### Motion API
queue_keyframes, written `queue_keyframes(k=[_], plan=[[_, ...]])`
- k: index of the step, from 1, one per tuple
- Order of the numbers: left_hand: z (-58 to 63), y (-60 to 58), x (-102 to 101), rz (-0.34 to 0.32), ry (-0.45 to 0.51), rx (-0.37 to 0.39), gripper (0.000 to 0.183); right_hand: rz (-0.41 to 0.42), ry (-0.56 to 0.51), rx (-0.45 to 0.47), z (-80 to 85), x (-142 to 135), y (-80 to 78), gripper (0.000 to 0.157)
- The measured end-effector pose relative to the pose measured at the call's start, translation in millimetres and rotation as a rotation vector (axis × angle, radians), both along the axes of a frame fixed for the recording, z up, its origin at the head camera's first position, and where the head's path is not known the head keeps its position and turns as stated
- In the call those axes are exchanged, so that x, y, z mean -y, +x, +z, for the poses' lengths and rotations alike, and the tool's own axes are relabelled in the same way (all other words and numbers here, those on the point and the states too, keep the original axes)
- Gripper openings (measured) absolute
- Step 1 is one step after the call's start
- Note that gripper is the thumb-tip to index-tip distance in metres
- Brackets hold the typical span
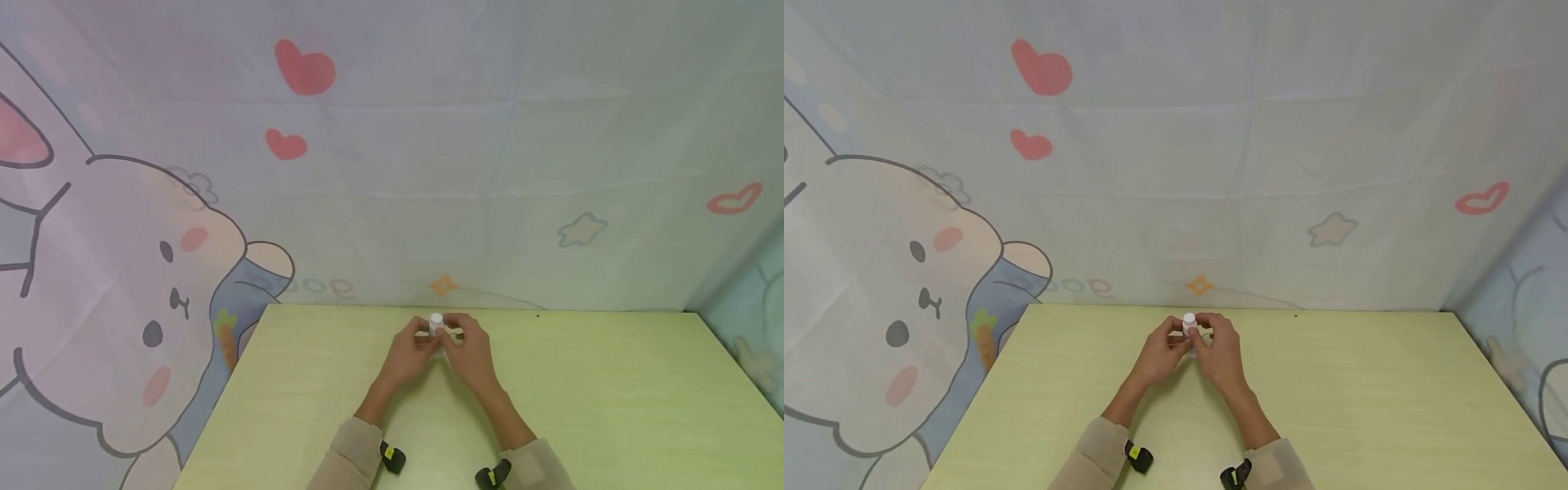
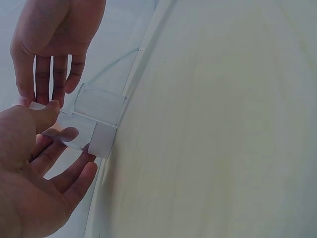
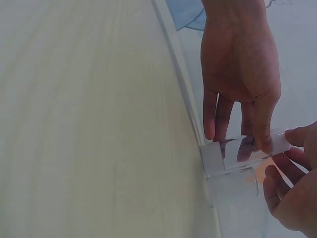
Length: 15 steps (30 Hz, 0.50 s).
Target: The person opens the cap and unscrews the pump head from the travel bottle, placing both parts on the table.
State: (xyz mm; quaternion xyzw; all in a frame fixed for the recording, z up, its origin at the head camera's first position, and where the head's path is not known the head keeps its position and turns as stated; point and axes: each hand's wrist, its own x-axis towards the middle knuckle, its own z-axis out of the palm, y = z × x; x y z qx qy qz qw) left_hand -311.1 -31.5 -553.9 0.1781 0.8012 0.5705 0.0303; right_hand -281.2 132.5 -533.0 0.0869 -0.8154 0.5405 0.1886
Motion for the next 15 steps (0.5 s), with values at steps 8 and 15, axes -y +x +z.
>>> queue_keyframes(k=[8,15], plan=[[0.1,-0.9,0.0,0.005,-0.012,0.014,0.029,0.007,0.009,0.013,1.0,-0.5,-0.4,0.030],[-1.8,-1.4,-0.3,0.004,0.001,0.002,0.027,0.013,0.013,0.012,-0.4,-0.7,-0.7,0.030]])
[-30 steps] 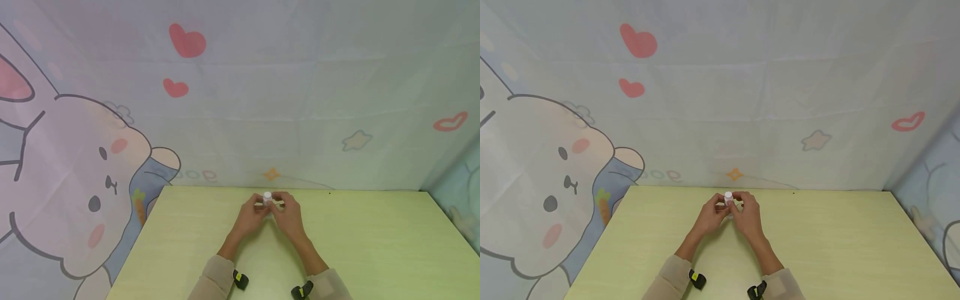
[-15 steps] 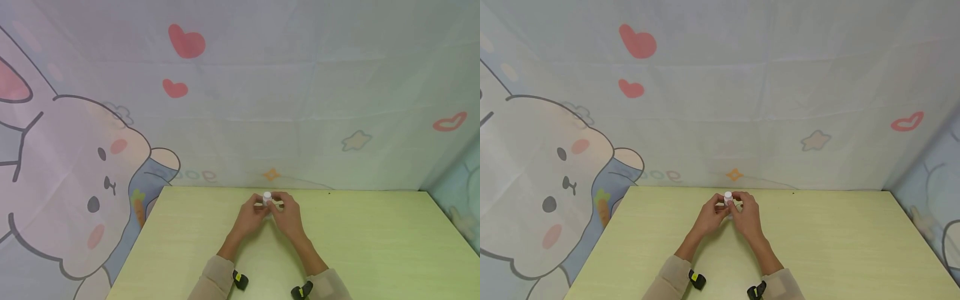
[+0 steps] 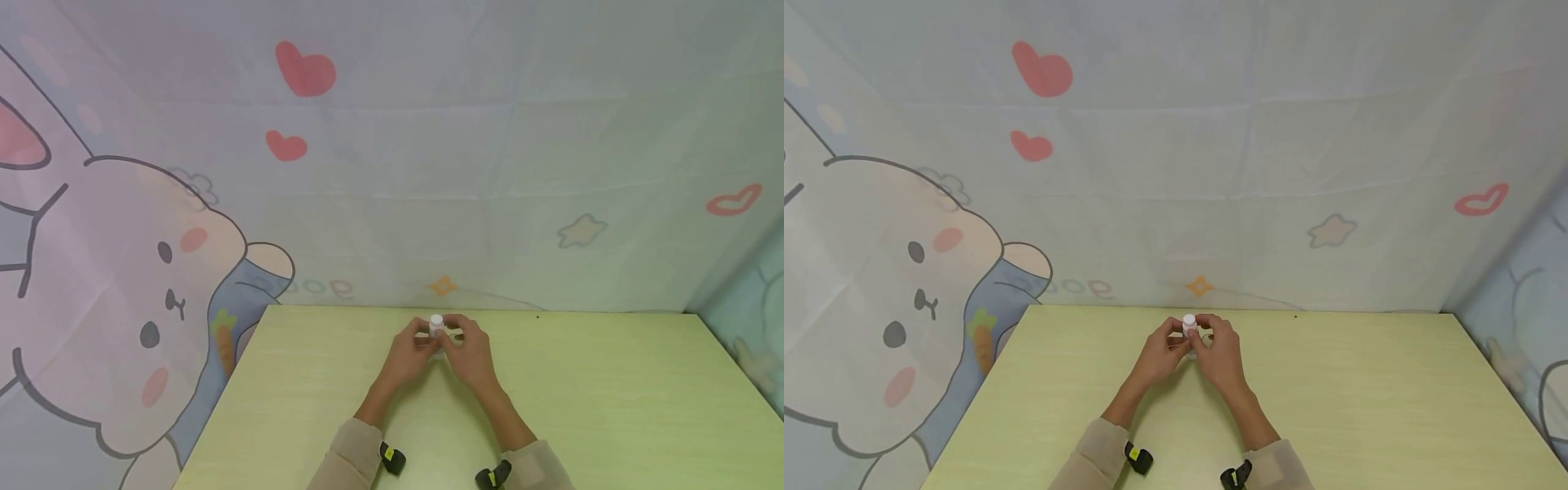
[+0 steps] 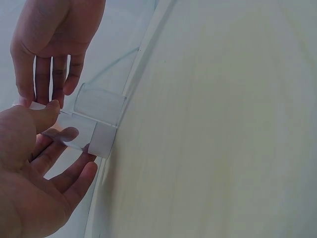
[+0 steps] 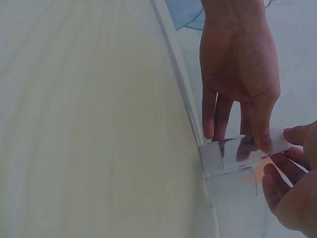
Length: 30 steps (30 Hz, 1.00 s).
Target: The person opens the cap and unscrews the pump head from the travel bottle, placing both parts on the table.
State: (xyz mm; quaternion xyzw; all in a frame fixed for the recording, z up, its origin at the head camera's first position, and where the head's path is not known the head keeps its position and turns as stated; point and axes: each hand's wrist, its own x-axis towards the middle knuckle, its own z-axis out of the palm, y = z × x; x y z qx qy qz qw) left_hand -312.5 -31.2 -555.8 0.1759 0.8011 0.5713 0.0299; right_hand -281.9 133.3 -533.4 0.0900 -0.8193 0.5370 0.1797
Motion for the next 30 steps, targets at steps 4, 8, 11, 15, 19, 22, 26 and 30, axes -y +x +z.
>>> queue_keyframes(k=[4,8,11,15,19,22,26,30], plan=[[-0.6,-0.2,-0.1,-0.003,0.004,0.000,0.027,0.001,-0.001,0.010,0.2,0.1,0.0,0.030],[-0.4,-0.2,-0.2,-0.003,0.008,0.001,0.028,-0.004,0.006,0.018,0.9,0.2,0.0,0.029],[-0.2,-0.3,-0.1,-0.005,0.006,0.000,0.028,-0.007,0.011,0.021,0.6,0.1,-0.6,0.029],[-0.1,-0.4,-0.2,-0.008,-0.001,-0.006,0.029,-0.009,0.015,0.006,-0.6,-0.4,-2.0,0.029],[0.6,0.1,-0.3,-0.004,-0.005,-0.013,0.028,-0.008,0.021,-0.022,-0.3,-0.3,-1.9,0.028],[1.6,0.7,-0.4,-0.002,-0.006,-0.009,0.027,-0.006,0.026,-0.026,0.1,-0.6,-1.4,0.028],[2.5,1.1,0.0,-0.005,-0.008,-0.014,0.027,-0.008,0.025,-0.013,-0.7,-0.9,-1.9,0.029],[2.3,0.8,0.4,-0.009,-0.008,-0.023,0.027,-0.014,0.004,0.007,-0.6,-0.3,-2.1,0.029]])
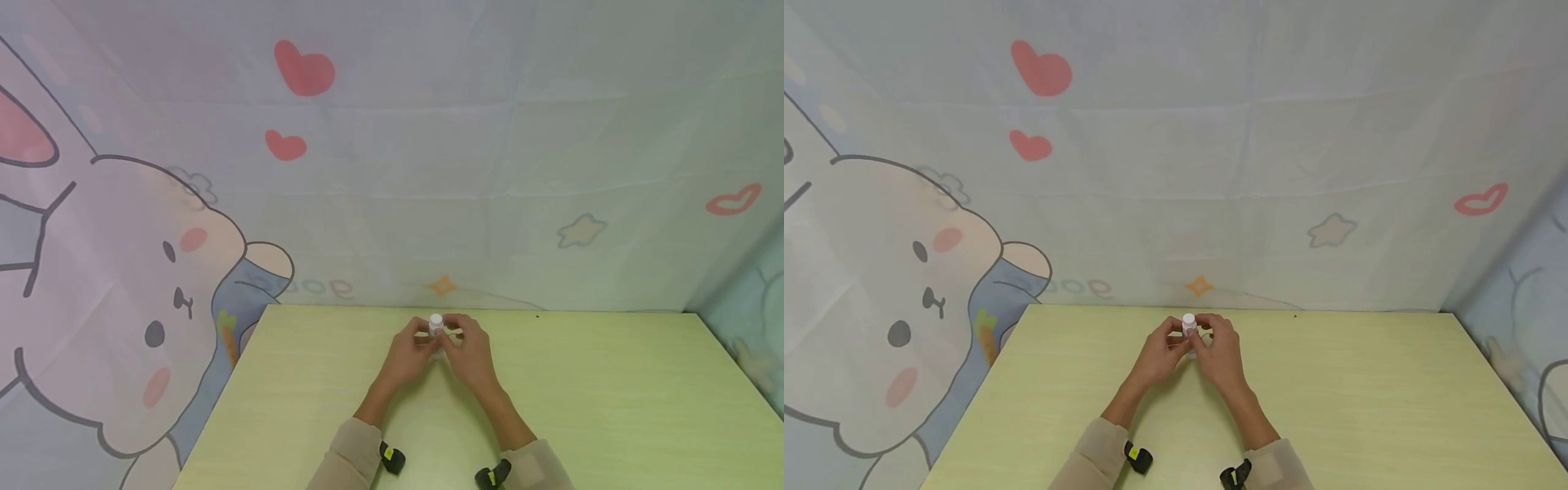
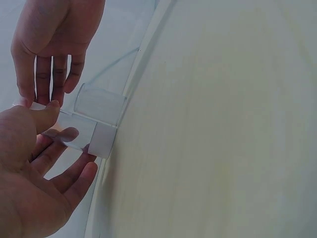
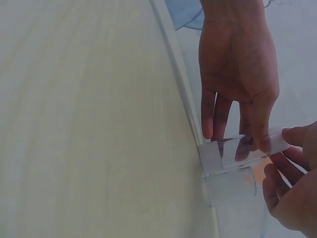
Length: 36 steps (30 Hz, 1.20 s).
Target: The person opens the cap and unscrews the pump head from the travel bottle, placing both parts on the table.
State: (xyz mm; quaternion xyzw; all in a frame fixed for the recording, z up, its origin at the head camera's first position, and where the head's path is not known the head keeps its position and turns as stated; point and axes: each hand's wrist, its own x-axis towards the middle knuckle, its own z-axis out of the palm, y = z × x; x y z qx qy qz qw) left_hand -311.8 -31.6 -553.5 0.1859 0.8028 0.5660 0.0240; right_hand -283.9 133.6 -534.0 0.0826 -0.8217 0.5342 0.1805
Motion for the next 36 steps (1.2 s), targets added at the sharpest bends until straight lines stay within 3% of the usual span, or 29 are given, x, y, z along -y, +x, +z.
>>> queue_keyframes(k=[36], plan=[[-2.1,-1.1,1.0,0.007,0.024,0.006,0.025,0.000,-0.046,-0.033,-2.1,2.2,-1.7,0.026]])
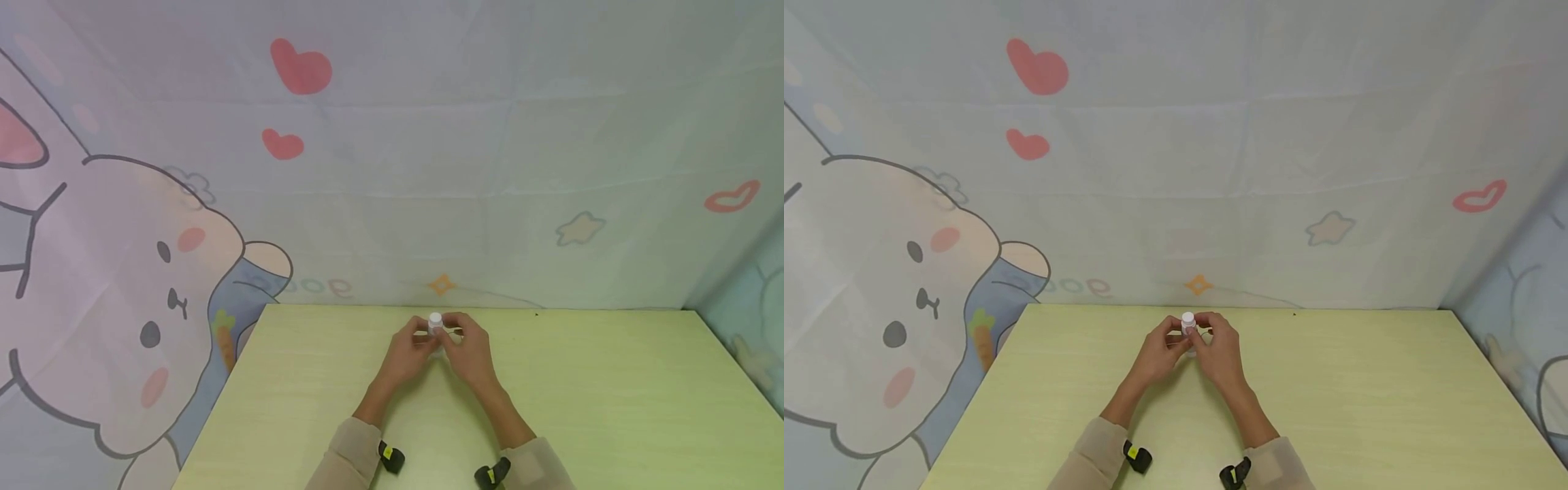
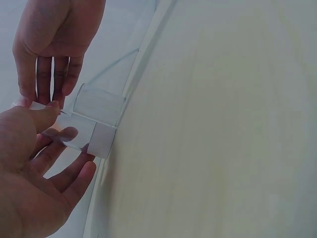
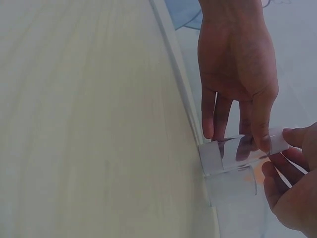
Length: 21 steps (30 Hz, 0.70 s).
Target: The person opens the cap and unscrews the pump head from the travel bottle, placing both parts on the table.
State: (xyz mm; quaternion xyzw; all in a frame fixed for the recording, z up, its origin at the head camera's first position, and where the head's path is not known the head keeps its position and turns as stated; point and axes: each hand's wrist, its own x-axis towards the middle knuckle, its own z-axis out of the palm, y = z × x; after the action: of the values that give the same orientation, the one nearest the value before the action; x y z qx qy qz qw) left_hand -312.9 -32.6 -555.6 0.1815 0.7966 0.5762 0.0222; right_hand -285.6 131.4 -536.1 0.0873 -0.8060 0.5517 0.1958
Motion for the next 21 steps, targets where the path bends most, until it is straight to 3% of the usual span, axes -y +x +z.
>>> queue_keyframes(k=[12,21], plan=[[1.1,-0.1,0.9,-0.008,-0.001,0.003,0.027,0.008,0.023,0.004,-1.3,-1.4,0.7,0.026],[6.6,-0.3,7.9,-0.072,-0.026,0.007,0.034,-0.005,0.022,0.004,-0.8,-0.7,0.9,0.026]])
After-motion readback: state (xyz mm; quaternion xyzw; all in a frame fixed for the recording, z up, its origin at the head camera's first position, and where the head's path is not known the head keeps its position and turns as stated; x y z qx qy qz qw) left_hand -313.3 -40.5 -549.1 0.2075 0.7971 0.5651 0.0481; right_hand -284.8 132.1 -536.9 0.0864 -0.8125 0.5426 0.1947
